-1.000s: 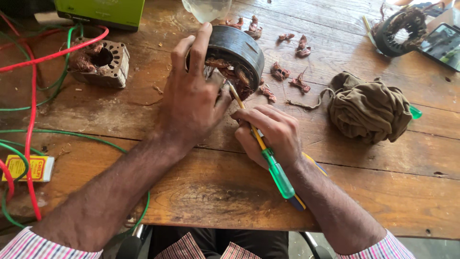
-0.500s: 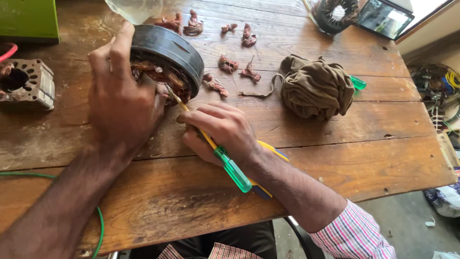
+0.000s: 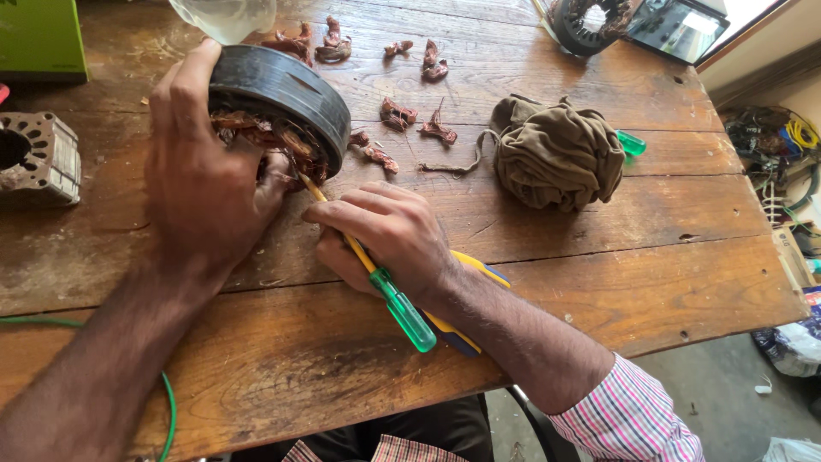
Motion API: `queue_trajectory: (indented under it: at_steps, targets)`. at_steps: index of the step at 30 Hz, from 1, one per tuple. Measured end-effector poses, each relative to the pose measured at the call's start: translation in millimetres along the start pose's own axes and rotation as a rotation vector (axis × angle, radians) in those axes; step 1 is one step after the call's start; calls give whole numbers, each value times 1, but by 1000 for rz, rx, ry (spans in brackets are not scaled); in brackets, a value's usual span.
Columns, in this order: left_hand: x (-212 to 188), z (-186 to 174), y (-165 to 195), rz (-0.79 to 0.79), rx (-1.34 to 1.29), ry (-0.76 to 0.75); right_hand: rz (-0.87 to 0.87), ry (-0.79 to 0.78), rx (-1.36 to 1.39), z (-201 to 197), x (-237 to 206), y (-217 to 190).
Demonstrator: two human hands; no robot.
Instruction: The person holds an electric motor stator on a wooden workbench and uses a screwdriver to pry burnt copper windings out of its slots, pulling out pieces of burnt wire by hand and dropping them on the table. They rotate the stator to reach different slots and continue prying out the remaining windings.
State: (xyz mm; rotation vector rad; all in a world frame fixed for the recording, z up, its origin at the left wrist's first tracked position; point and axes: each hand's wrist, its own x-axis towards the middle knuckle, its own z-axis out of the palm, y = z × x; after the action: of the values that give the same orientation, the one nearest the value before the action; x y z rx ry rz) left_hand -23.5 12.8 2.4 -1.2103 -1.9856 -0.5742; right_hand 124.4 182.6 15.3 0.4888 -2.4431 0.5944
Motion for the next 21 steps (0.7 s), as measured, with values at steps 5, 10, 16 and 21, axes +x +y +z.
queue_trajectory:
  at_steps: [5, 10, 16, 21]
  targets:
    - [2, 1, -3, 32, 30, -1, -8, -3, -8, -2, 2, -2]
    - [0, -10, 7, -10, 61, -57, 21, -1, -23, -5, 2, -6]
    - [-2, -30, 11, -145, -302, -99, 47, 0, 14, -7, 2, -6]
    - [1, -45, -1, -71, -334, -183, 57, 27, -10, -4, 6, -9]
